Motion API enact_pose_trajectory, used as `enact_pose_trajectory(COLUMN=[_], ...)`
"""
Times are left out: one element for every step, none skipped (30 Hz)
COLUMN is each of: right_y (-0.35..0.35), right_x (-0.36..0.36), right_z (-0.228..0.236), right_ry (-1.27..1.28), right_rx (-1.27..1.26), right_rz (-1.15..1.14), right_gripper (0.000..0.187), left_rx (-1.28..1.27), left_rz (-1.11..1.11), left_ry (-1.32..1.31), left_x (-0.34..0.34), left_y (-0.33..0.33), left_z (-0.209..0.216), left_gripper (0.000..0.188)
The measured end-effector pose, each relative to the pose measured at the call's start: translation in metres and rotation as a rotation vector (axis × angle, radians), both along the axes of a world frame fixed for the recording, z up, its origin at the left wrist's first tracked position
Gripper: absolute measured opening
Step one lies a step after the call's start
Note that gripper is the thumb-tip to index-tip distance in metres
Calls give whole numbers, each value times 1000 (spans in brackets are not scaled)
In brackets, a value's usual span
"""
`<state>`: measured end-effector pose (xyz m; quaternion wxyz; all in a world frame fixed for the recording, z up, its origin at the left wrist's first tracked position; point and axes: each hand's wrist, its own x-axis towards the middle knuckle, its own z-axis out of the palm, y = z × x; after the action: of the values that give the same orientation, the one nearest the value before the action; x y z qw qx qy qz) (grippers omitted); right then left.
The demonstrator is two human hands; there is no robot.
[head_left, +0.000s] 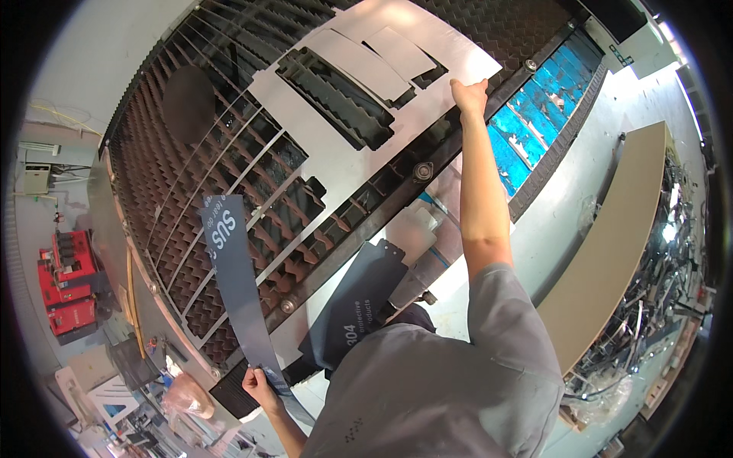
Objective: The person operates a laser cutting machine using a handheld controller and a computer mouse. They use a long stick to clear debris from the machine bed while sparks are visible. Finally, they remove several cut metal pieces from the machine.
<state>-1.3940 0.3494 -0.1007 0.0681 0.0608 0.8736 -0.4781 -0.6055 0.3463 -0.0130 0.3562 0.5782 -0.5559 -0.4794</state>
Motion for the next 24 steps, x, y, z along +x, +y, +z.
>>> enact_pose_trajectory(right_y=[-2,-1,-1,7,17,21,21,19,15,14,11,2,-4,-9,-17,-19,-20,-19,-19,-21,-23,-23,-22,-19], right_x=[-3,-7,-8,-8,-7,-4,5,15,25,34,38,40,44,45,46,46,48,48,47,45,44,43,43,46], right_z=[3,9,14,22,30,38,42,45,48,51,55,57,57,55,53,49,44,39,35,32,28,25,22,18], right_ry=[8,-70,-103,-171,-251,-287,-237,-327,-416,-392,-393,-357,-309,-347,-363,-390,-408,-372,-363,-371,-395,-413,-385,-354], right_rx=[-79,-259,-341,-645,-945,-1288,-1484,-1458,-1414,-1402,-1500,-1340,-1222,-1129,-1059,-1035,-1134,-1256,-1364,-1301,-1229,-1157,-1212,-1268], right_rz=[-36,-39,-132,-71,-18,-98,-32,52,119,248,285,188,155,64,18,6,-57,28,64,60,26,-10,28,69], right_gripper=[105,103,93,85,77,61,59,63,68,77,69,58,47,35,24,17,14,17,20,22,24,26,27,28], left_rx=[-21,-33,-44,-36,-23,-9,12,-38,-30,-28,-25,-31,-26,-21,-29,-40,-27,-21,-8,-12,-1,-2,1,-10], left_rz=[-17,-29,-40,-56,-47,-37,-22,-39,-42,-47,-41,-42,-37,-38,-36,-42,-21,-6,10,22,35,43,35,29], left_ry=[-9,-11,-13,-23,-9,4,23,-11,1,17,39,33,24,17,35,36,30,43,60,52,45,66,45,51], left_x=[0,1,3,4,4,4,4,3,4,3,1,0,0,-1,-2,-3,-5,-5,-6,-6,-4,-2,-1,0], left_y=[-2,-2,-2,-1,0,2,5,4,6,5,3,3,2,0,-2,-2,-3,-1,-1,-1,1,1,0,0], left_z=[-1,-1,-1,-1,-2,-2,-1,-2,0,-1,-1,0,1,2,2,2,1,1,0,0,0,0,-2,-3], left_gripper=[31,31,31,34,34,35,35,34,33,33,32,32,31,31,31,29,29,28,28,28,27,27,27,27])
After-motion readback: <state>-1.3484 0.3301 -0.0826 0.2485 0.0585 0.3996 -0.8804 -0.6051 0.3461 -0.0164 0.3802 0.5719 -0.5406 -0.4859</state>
